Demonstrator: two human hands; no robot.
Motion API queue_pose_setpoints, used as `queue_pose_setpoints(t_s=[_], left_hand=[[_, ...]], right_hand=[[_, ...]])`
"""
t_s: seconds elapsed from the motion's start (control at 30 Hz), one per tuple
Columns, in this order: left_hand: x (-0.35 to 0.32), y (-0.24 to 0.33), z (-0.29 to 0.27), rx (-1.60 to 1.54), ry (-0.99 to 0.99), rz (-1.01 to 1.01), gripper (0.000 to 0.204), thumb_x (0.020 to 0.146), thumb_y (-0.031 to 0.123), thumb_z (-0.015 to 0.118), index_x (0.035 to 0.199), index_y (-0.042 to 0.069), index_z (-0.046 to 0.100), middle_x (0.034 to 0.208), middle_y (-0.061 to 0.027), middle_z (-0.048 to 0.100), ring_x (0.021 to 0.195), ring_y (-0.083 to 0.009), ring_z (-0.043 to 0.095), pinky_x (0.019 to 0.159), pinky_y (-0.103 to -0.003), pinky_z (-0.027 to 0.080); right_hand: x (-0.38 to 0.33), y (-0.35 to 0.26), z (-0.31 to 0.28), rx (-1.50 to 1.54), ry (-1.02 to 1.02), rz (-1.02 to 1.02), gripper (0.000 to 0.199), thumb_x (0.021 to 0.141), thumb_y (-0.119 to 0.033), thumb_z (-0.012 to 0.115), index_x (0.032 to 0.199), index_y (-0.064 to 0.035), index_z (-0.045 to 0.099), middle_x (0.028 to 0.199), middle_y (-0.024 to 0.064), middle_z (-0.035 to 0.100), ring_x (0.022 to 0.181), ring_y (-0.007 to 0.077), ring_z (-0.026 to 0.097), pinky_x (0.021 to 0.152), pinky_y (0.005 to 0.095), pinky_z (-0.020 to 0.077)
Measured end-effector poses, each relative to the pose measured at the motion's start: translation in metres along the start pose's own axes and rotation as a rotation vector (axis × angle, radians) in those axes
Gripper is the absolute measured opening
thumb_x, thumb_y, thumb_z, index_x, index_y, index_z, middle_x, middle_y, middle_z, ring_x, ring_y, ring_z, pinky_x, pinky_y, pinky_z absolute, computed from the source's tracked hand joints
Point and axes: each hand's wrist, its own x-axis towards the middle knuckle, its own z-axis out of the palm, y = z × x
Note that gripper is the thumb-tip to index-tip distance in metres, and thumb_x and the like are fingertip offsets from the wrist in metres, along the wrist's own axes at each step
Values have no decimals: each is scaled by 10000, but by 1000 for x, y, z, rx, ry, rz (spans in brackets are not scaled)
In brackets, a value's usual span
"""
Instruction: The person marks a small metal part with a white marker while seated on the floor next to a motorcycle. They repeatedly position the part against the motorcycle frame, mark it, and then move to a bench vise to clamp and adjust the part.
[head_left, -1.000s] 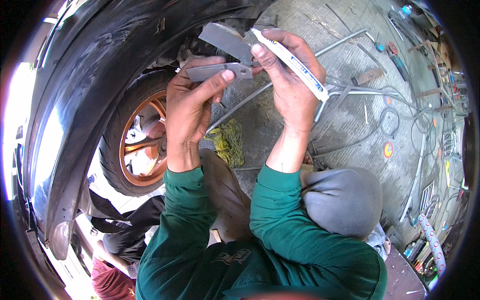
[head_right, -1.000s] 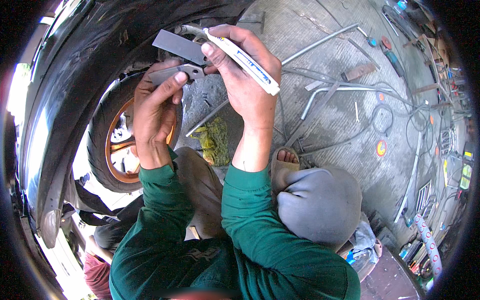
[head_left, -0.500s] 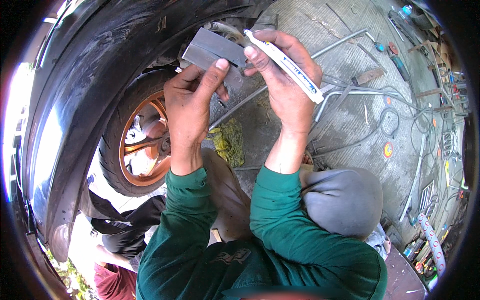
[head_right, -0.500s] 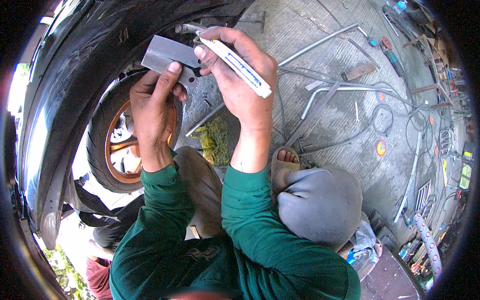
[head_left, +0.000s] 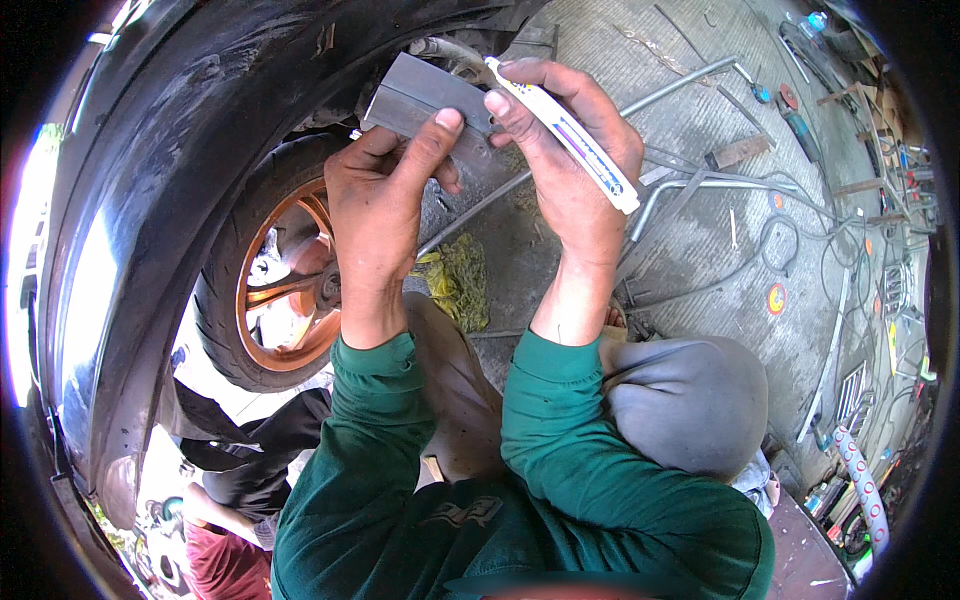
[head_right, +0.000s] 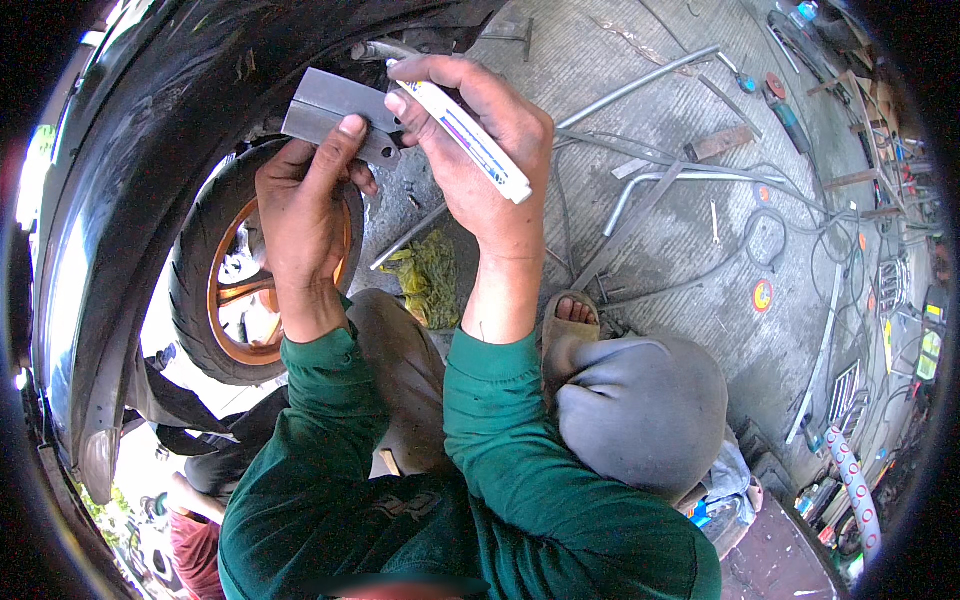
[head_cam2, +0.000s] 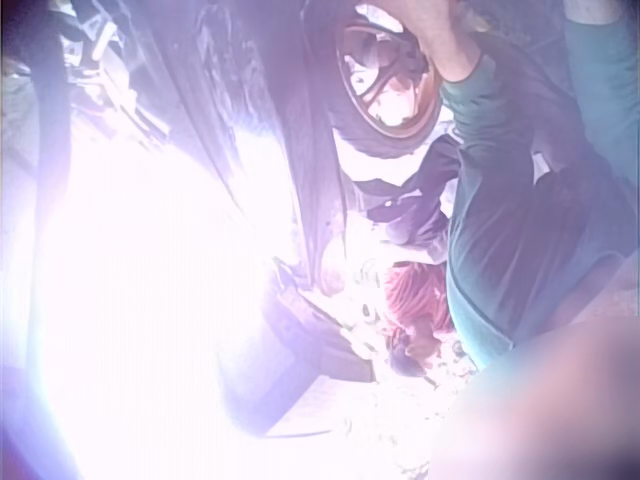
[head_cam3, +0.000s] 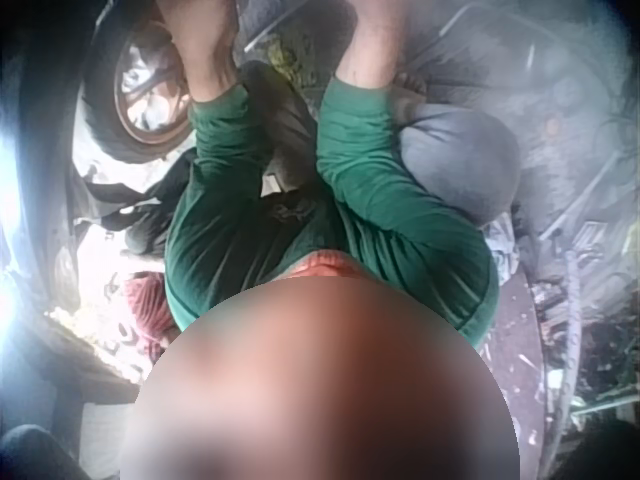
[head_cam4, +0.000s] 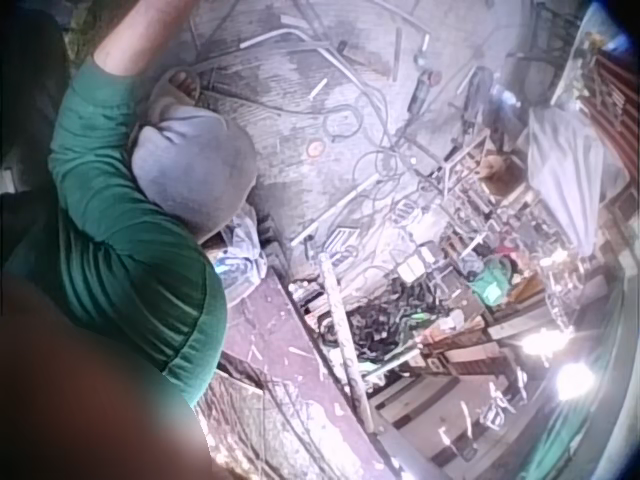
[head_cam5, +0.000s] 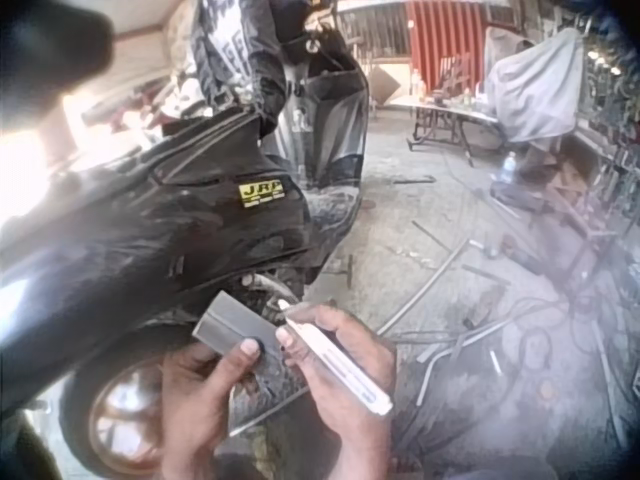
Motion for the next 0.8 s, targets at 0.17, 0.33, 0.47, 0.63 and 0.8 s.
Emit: queue_pose_setpoints(t_s=[0.17, 0.33, 0.47, 0.63, 0.8], left_hand=[[2, -2, 1, -23, -3, 16, 197, 937, 145, 775, 980, -43, 736, 877, -109, 735, 631, -141, 626, 580, -284, 509], [2, -3, 6, -53, 36, 25, 190, 943, 137, 767, 981, -46, 735, 878, -101, 730, 661, -138, 625, 607, -289, 513], [2, -3, 10, -159, 70, 27, 180, 954, 131, 754, 987, -45, 736, 869, -91, 722, 684, -139, 624, 632, -293, 518], [1, -1, 10, -167, 89, 45, 186, 953, 133, 753, 979, -51, 748, 853, -102, 730, 666, -144, 635, 629, -281, 517], [-2, -1, 11, -178, 103, 53, 185, 951, 133, 753, 970, -52, 751, 864, -112, 737, 662, -148, 645, 629, -279, 524]], right_hand=[[0, 4, -1, -45, -20, -35, 187, 872, -66, 816, 1044, -25, 754, 875, 65, 739, 744, 108, 709, 640, 242, 558], [2, 0, -5, -123, -2, -124, 172, 908, -135, 789, 1021, -15, 741, 861, 72, 720, 749, 133, 689, 659, 260, 532], [5, -6, -6, 58, 34, -209, 154, 934, -137, 717, 987, 6, 692, 874, 69, 681, 734, 132, 646, 661, 257, 516], [-3, -15, -5, 44, -120, -109, 239, 956, -181, 707, 998, 36, 616, 904, 69, 648, 773, 96, 610, 695, 236, 503], [-8, -16, -2, 121, -126, -4, 291, 948, -227, 755, 980, 29, 622, 896, 52, 641, 770, 73, 592, 678, 219, 485]])
